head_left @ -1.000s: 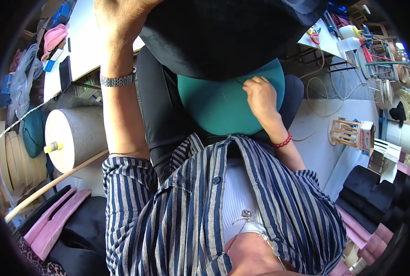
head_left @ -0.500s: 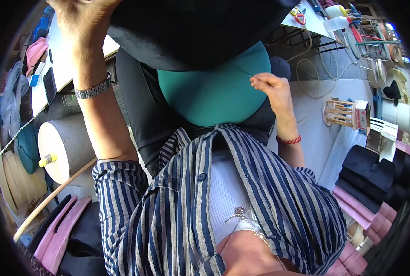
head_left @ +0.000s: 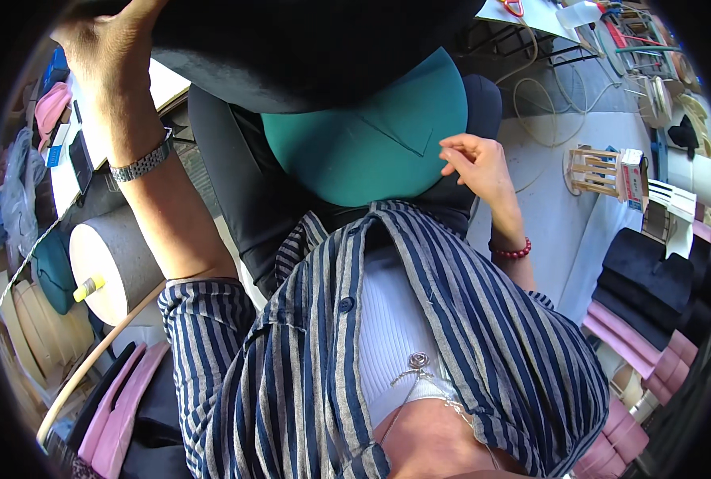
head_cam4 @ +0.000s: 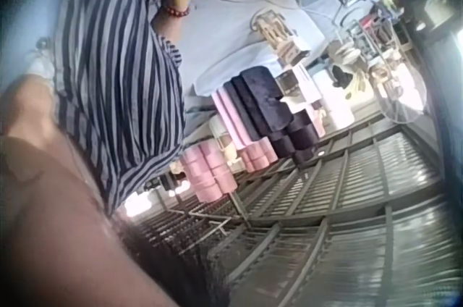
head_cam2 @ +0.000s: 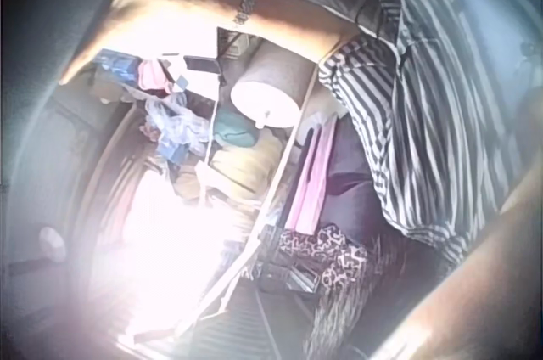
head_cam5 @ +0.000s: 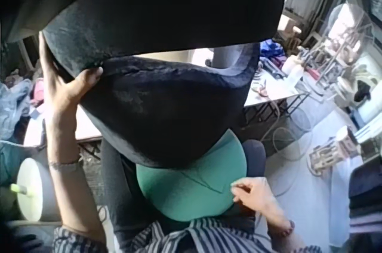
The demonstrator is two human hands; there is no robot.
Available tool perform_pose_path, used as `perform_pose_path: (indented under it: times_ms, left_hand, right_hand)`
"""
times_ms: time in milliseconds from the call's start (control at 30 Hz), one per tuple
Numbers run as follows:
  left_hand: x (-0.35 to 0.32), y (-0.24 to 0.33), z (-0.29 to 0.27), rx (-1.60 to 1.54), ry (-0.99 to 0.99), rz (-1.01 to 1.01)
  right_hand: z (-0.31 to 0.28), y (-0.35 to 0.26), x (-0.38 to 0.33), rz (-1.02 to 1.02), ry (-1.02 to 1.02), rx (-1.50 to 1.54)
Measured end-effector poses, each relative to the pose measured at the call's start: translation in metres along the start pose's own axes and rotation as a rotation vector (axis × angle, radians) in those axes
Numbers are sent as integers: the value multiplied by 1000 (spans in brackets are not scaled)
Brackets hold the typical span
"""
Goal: Sewing a dark fabric object by hand using a needle and thread.
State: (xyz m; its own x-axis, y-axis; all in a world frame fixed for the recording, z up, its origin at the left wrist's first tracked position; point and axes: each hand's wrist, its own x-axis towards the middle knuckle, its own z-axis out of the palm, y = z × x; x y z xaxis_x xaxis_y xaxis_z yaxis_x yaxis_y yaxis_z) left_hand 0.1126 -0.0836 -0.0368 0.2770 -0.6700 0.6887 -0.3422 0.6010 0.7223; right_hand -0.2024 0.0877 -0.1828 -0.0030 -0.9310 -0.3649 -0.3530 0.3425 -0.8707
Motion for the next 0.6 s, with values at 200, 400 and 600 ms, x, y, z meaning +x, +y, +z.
perform_pose_path:
  times_ms: [200, 400, 600]
  left_hand:
    - [1, -15, -4, -152, -48, 162]
    - [4, -12, -14, -25, -10, 160]
    - [2, 1, -9, 104, -33, 120]
  right_hand:
    - [38, 1, 17, 101, 348, -674]
    - [46, 22, 25, -106, 298, -693]
    - [-19, 40, -1, -63, 481, 181]
